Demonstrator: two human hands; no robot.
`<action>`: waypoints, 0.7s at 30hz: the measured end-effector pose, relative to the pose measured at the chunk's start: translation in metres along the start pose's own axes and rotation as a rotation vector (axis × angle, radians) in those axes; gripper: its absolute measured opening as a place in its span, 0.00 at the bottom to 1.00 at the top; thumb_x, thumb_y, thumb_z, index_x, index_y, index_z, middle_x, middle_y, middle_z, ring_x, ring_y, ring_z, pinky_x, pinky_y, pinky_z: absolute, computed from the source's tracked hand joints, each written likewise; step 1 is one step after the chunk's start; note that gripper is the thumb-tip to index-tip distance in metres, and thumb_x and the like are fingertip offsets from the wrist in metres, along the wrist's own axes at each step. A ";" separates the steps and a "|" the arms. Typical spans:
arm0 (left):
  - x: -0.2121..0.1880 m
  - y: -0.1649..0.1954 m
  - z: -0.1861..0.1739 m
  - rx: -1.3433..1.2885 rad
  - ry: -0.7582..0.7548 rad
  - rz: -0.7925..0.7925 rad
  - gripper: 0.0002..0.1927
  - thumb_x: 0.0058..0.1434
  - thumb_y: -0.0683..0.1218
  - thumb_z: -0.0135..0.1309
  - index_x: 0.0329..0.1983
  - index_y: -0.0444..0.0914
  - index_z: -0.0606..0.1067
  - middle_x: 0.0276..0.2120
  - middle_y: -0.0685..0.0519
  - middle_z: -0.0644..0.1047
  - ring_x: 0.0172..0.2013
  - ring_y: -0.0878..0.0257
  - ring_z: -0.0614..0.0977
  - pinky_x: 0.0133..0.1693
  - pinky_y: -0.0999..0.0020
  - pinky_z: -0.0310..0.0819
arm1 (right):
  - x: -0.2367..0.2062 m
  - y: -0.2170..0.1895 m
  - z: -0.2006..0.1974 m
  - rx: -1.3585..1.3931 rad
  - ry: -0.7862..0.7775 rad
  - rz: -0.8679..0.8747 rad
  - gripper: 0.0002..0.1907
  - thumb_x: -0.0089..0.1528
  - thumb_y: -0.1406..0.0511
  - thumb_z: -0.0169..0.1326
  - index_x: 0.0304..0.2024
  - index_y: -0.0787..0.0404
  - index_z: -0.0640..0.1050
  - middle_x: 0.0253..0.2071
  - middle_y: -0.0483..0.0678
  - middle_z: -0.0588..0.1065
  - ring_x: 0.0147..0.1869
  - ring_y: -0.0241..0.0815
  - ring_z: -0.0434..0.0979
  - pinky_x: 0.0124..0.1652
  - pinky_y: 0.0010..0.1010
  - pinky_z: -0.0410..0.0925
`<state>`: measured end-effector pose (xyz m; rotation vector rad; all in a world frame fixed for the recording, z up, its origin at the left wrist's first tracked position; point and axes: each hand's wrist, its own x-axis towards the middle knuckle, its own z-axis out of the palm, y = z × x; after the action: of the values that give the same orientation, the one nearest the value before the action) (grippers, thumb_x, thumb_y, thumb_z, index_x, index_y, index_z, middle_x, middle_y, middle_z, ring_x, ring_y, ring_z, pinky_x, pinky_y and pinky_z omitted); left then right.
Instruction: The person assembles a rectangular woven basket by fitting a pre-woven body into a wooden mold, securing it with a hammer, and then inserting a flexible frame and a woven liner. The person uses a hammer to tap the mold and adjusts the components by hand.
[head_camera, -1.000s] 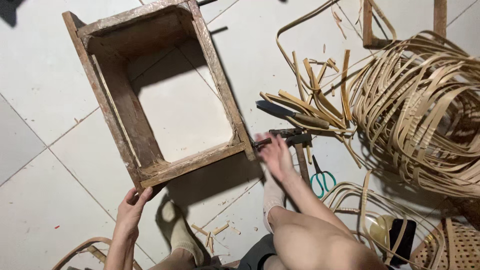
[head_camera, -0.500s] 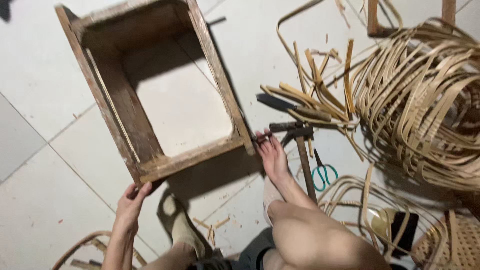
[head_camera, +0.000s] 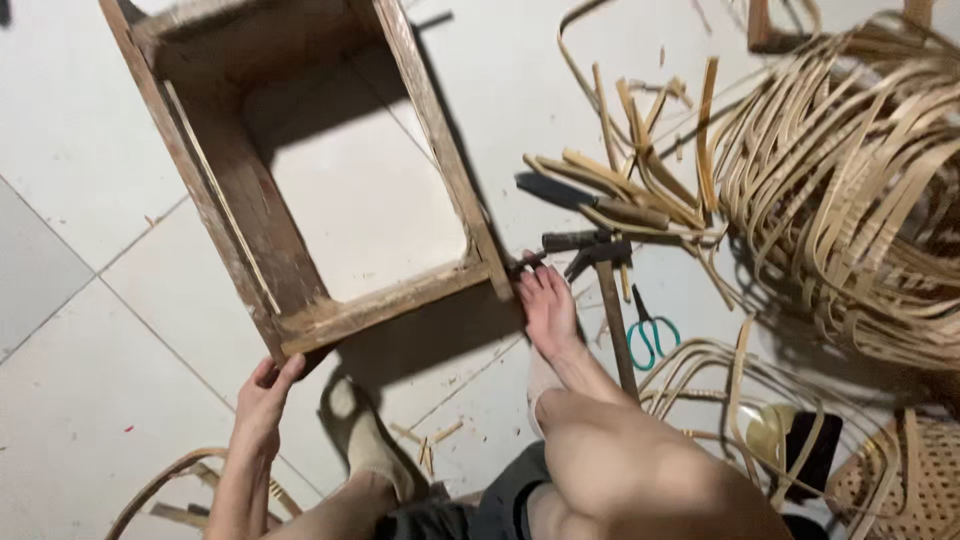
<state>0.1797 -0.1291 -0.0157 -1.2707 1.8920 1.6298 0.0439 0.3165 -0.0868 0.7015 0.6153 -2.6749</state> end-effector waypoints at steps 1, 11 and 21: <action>0.000 -0.002 -0.001 -0.024 -0.005 0.011 0.36 0.57 0.57 0.63 0.64 0.31 0.73 0.57 0.45 0.77 0.60 0.58 0.73 0.62 0.64 0.60 | 0.000 0.001 -0.003 -0.033 0.110 0.055 0.16 0.74 0.55 0.46 0.54 0.60 0.70 0.46 0.50 0.73 0.54 0.44 0.71 0.58 0.35 0.64; -0.001 -0.002 0.001 -0.044 0.022 0.016 0.36 0.56 0.57 0.64 0.62 0.32 0.74 0.55 0.48 0.79 0.59 0.61 0.74 0.62 0.67 0.59 | 0.005 0.001 -0.017 -0.166 0.276 0.064 0.24 0.70 0.53 0.42 0.61 0.60 0.68 0.58 0.48 0.74 0.64 0.41 0.71 0.64 0.30 0.60; -0.019 0.022 0.006 -0.021 0.001 0.033 0.33 0.61 0.57 0.59 0.63 0.32 0.73 0.56 0.49 0.78 0.59 0.61 0.73 0.62 0.66 0.59 | 0.001 -0.001 0.004 -0.239 0.119 0.056 0.23 0.69 0.55 0.40 0.60 0.60 0.69 0.56 0.49 0.74 0.63 0.43 0.70 0.64 0.38 0.60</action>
<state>0.1715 -0.1167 0.0101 -1.2545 1.9109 1.6697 0.0409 0.3150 -0.0837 0.8007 0.9142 -2.4670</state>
